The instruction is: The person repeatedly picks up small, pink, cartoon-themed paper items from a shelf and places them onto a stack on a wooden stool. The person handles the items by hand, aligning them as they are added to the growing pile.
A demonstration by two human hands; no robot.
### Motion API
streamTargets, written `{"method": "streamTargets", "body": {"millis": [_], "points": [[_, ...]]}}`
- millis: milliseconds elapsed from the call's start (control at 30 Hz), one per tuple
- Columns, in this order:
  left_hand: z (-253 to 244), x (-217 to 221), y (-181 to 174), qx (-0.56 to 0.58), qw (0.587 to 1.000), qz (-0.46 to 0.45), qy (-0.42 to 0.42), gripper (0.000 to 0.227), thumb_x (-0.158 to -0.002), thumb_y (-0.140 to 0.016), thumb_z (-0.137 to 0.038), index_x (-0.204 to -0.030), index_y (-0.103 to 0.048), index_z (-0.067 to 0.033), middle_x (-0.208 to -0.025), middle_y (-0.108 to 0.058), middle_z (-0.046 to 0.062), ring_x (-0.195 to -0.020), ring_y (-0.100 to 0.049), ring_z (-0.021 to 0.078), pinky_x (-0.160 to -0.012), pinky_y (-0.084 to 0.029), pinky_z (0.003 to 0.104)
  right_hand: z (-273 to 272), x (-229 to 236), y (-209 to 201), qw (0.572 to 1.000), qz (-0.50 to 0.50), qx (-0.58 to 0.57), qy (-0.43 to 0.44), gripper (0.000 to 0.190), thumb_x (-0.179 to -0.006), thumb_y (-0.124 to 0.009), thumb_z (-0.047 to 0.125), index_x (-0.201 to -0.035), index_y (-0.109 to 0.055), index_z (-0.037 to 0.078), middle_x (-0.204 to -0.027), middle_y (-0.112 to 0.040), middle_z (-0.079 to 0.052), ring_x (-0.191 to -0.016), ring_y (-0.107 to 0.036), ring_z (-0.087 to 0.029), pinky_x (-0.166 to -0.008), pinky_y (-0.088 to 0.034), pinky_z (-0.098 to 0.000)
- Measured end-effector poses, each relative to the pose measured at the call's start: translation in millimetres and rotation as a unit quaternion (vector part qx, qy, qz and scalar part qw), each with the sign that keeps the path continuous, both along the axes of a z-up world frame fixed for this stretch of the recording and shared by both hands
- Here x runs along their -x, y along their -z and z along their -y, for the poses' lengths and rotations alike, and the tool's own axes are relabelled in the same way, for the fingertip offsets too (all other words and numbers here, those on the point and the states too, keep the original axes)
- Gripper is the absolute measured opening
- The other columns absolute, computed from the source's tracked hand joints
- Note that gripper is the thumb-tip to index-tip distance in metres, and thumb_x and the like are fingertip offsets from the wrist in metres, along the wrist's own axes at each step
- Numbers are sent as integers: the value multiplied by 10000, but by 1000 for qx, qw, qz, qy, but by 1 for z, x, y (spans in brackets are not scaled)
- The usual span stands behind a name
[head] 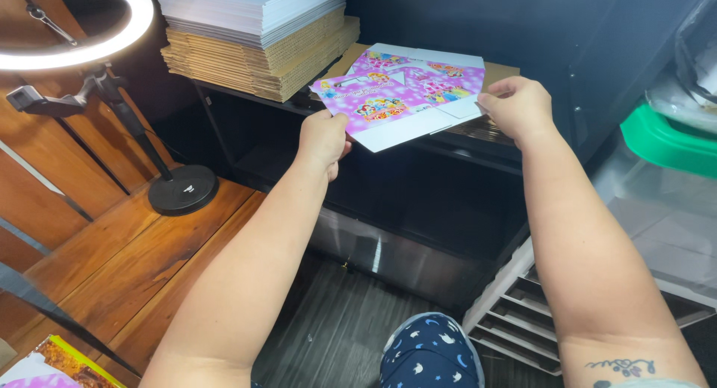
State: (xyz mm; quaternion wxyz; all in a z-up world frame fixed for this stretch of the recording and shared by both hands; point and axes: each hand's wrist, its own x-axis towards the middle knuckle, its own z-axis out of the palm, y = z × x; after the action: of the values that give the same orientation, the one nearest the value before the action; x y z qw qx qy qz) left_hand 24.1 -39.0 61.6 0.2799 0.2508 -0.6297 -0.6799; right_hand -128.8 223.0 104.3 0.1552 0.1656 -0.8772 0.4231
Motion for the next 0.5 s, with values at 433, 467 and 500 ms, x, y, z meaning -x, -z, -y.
{"method": "streamTargets", "body": {"millis": [433, 467, 500], "points": [[-30, -48, -44, -50, 996, -77, -5, 647, -907, -607, -91, -1523, -450, 30, -1521, -411, 269, -1247, -638, 324, -931, -631, 339, 4, -20, 5, 966, 102, 217, -95, 461, -800, -830, 41, -1234, -693, -36, -1139, -689, -236, -1030, -678, -199, -763, -631, -261], [-32, -49, -45, -54, 995, -84, 1, 647, -912, -605, -83, -1528, -445, 29, -1537, -390, 273, -1273, -618, 324, -950, -622, 341, 3, -20, 5, 962, 111, 230, -99, 454, -796, -831, 54, -1223, -699, -25, -1121, -693, -215, -1002, -681, -180, -746, -638, -246], [-33, -50, -47, -58, 994, -92, 7, 647, -916, -604, -76, -1533, -439, 28, -1552, -370, 277, -1298, -597, 324, -969, -614, 343, 3, -19, 4, 957, 120, 243, -102, 447, -792, -832, 67, -1213, -705, -14, -1104, -696, -195, -974, -685, -161, -730, -644, -231]]}}
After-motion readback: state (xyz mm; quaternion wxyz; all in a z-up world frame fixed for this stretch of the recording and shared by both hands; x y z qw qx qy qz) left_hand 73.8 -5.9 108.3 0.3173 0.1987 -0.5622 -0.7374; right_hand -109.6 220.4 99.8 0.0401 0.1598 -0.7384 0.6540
